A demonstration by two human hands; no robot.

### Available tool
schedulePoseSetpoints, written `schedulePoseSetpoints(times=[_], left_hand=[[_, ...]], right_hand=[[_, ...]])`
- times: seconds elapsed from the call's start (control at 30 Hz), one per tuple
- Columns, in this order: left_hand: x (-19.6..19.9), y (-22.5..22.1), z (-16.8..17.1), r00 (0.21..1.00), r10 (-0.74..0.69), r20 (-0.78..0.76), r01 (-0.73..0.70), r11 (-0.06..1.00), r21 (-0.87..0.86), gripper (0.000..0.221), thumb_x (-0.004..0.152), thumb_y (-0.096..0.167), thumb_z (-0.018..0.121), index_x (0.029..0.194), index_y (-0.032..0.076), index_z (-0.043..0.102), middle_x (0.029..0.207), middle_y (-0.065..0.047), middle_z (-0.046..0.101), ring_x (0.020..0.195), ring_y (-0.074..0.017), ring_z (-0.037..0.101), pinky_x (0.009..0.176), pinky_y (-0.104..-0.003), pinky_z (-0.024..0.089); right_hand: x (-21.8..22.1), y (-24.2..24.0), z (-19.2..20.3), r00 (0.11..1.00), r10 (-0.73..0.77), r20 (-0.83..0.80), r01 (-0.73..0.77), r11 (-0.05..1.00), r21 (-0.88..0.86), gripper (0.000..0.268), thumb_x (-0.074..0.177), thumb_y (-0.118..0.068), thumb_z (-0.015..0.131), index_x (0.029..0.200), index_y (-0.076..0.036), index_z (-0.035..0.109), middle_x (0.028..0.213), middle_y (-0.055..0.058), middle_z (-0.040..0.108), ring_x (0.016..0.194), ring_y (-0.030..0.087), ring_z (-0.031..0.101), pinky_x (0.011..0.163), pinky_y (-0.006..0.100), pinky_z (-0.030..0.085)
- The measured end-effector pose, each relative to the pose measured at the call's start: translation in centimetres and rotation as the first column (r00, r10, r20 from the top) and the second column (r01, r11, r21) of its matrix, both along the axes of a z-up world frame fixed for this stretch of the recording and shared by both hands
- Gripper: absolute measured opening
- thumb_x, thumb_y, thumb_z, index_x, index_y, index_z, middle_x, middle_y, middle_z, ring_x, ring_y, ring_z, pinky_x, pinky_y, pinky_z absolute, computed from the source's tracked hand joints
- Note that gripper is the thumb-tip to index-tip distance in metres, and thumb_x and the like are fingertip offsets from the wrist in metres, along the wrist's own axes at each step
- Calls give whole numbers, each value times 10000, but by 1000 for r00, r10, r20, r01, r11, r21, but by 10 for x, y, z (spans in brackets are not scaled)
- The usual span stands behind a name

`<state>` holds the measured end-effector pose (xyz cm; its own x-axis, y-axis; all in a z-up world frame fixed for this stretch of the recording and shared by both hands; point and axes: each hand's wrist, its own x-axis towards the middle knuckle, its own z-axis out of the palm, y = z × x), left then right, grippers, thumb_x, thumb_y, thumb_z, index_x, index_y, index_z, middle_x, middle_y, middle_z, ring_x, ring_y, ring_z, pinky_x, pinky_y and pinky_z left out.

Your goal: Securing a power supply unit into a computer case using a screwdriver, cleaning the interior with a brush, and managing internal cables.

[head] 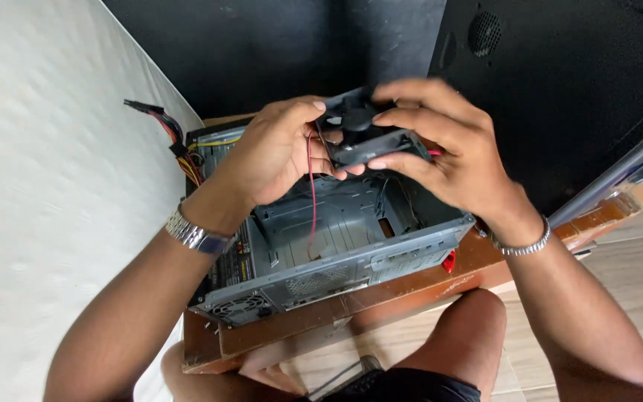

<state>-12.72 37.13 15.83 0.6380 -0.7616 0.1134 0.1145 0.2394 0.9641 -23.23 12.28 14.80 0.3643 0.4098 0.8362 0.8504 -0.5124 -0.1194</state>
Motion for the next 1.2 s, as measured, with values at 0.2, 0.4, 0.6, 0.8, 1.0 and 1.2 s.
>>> schedulePoseSetpoints(times=[0.2, 0.4, 0.6, 0.8, 1.0, 1.2], left_hand=[[17, 7, -36, 806, 39, 591, -190, 962, 196, 471, 1162, 471, 471, 1306, 147, 781, 1308, -45, 772, 1281, -217, 749, 1118, -386, 627], [10, 23, -65, 733, -77, 676, -135, 957, 256, 327, 1078, 194, 801, 1347, 9, 803, 1107, -224, 847, 866, -232, 788, 742, -380, 644], [2, 39, -120, 736, -247, 630, -164, 837, 521, 238, 1024, 216, 815, 1102, -6, 850, 789, -165, 802, 405, -116, 598, 381, -232, 429], [-26, 34, -92, 822, -243, 515, -131, 800, 586, 325, 992, 274, 847, 926, -42, 805, 704, -177, 747, 433, -130, 607, 413, -273, 419], [-15, 26, -88, 796, -213, 567, -187, 804, 564, 281, 1032, 247, 827, 1006, -32, 823, 816, -231, 793, 483, -173, 602, 481, -261, 448], [-17, 35, -76, 799, -162, 579, -196, 840, 505, 253, 968, 211, 904, 1047, -27, 873, 889, -227, 836, 631, -198, 680, 592, -274, 532]], right_hand=[[32, -11, -21, 979, -32, -203, 14, 996, -88, 305, 1061, -189, 856, 1256, 42, 821, 971, 113, 813, 730, 186, 700, 665, 319, 534], [25, 14, -53, 911, -2, -412, 25, 998, 50, 269, 1004, -7, 872, 1215, 147, 805, 947, 371, 801, 686, 414, 802, 564, 442, 656], [-28, 25, -85, 915, -246, -320, 267, 964, 21, 259, 1068, -133, 807, 1230, 67, 828, 1009, 271, 806, 808, 461, 822, 636, 451, 677], [-15, 5, -160, 859, -512, 10, 512, 858, -22, 670, 1171, -259, 686, 539, -184, 476, 460, 5, 400, 374, 265, 473, 423, 347, 422], [41, -31, -186, 877, -480, 24, 479, 877, 20, 712, 1197, -202, 620, 533, -227, 364, 421, -61, 336, 353, 226, 410, 429, 327, 338], [49, -28, -171, 885, -465, 33, 461, 883, 87, 708, 1200, -101, 615, 542, -194, 371, 426, 2, 314, 341, 270, 369, 437, 343, 305]])
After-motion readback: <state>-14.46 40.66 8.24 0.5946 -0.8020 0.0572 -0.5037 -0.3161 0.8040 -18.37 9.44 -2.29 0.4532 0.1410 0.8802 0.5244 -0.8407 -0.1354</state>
